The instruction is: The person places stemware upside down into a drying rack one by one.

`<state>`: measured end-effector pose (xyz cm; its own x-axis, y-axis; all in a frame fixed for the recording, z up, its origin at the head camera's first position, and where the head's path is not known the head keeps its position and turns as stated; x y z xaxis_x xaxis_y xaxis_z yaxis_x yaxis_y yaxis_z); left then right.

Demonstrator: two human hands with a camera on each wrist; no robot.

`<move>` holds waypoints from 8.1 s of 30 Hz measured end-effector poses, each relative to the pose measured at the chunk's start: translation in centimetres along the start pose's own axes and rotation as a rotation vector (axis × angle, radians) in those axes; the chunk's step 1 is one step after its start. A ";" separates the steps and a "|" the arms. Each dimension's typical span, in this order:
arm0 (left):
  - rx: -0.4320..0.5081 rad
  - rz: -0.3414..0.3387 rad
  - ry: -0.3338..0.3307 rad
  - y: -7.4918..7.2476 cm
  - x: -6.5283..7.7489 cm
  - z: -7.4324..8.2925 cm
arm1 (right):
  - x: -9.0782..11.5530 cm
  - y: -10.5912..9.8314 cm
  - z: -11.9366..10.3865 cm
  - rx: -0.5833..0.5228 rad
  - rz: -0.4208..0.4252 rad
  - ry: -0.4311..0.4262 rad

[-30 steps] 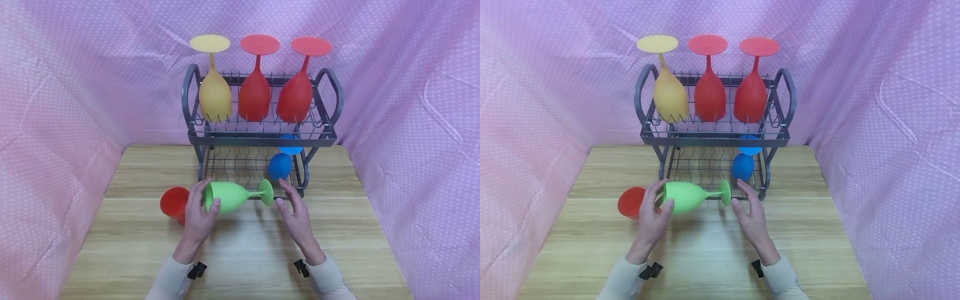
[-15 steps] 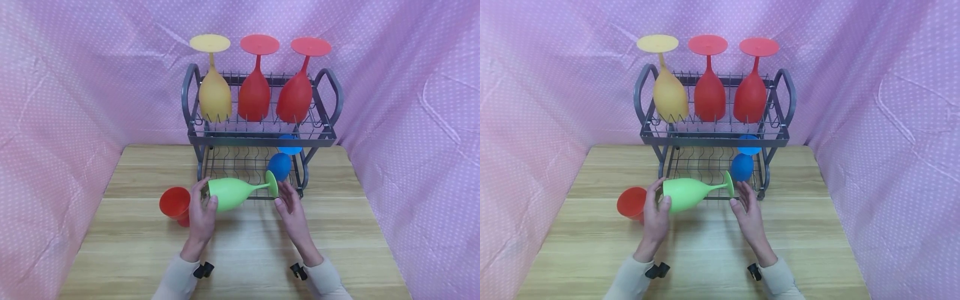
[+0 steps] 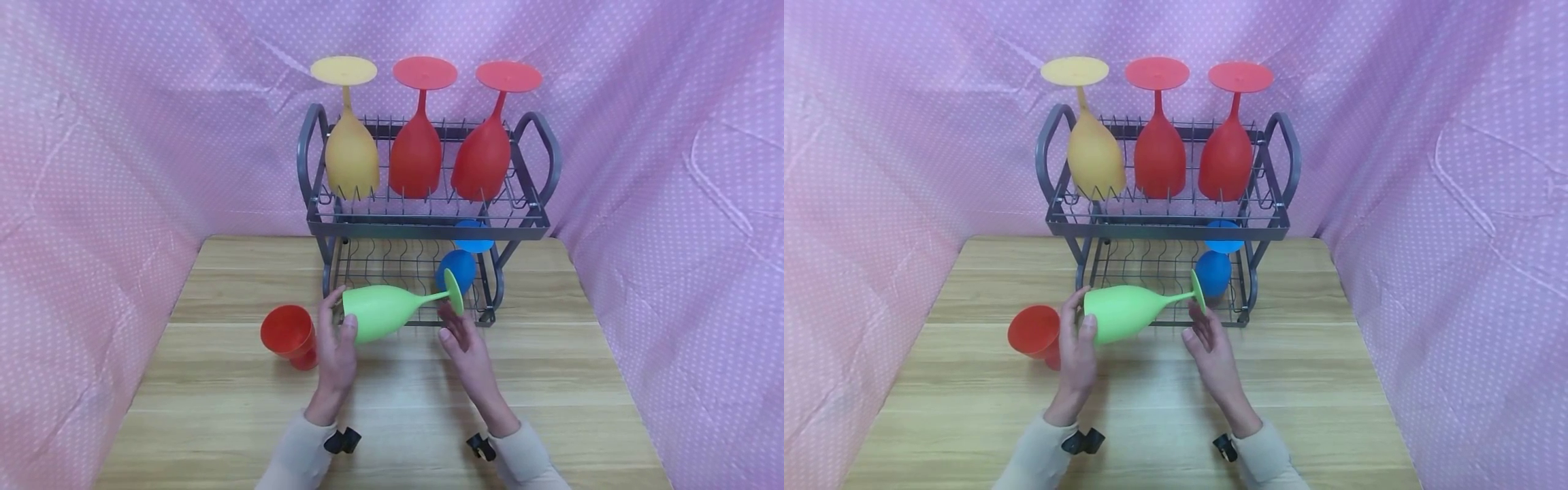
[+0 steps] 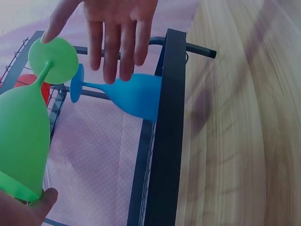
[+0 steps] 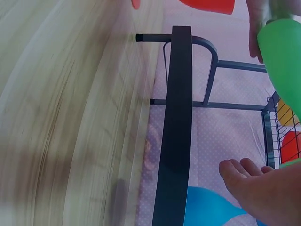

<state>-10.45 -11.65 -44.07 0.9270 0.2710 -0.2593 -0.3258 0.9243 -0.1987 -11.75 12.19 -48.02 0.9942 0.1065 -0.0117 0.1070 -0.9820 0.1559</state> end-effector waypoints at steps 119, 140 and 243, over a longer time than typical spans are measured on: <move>-1.058 -0.444 0.274 4.4 2.7 -7.6 | -10.0 1.5 0.2 0.293 0.049 -0.109; -1.061 -0.450 0.258 4.4 2.9 -7.5 | -11.3 1.5 1.6 0.375 0.051 -0.075; -1.159 -0.211 0.317 -8.5 -2.0 -0.5 | -0.7 -0.7 0.7 0.162 0.039 -0.141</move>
<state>-9.57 -20.22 -42.31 0.9482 -0.0829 -0.3067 -0.2970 0.1116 -0.9483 -12.50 12.75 -48.80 0.9873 0.0558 -0.1487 0.0562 -0.9984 -0.0012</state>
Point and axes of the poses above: each hand's wrist, its own x-axis away from the middle knuckle, its own y-axis out of the palm, z = x × y, the point moved 6 cm from there along -x, towards the middle knuckle, and after that the axes turned 12 degrees about -x, right-handed, at the moved point
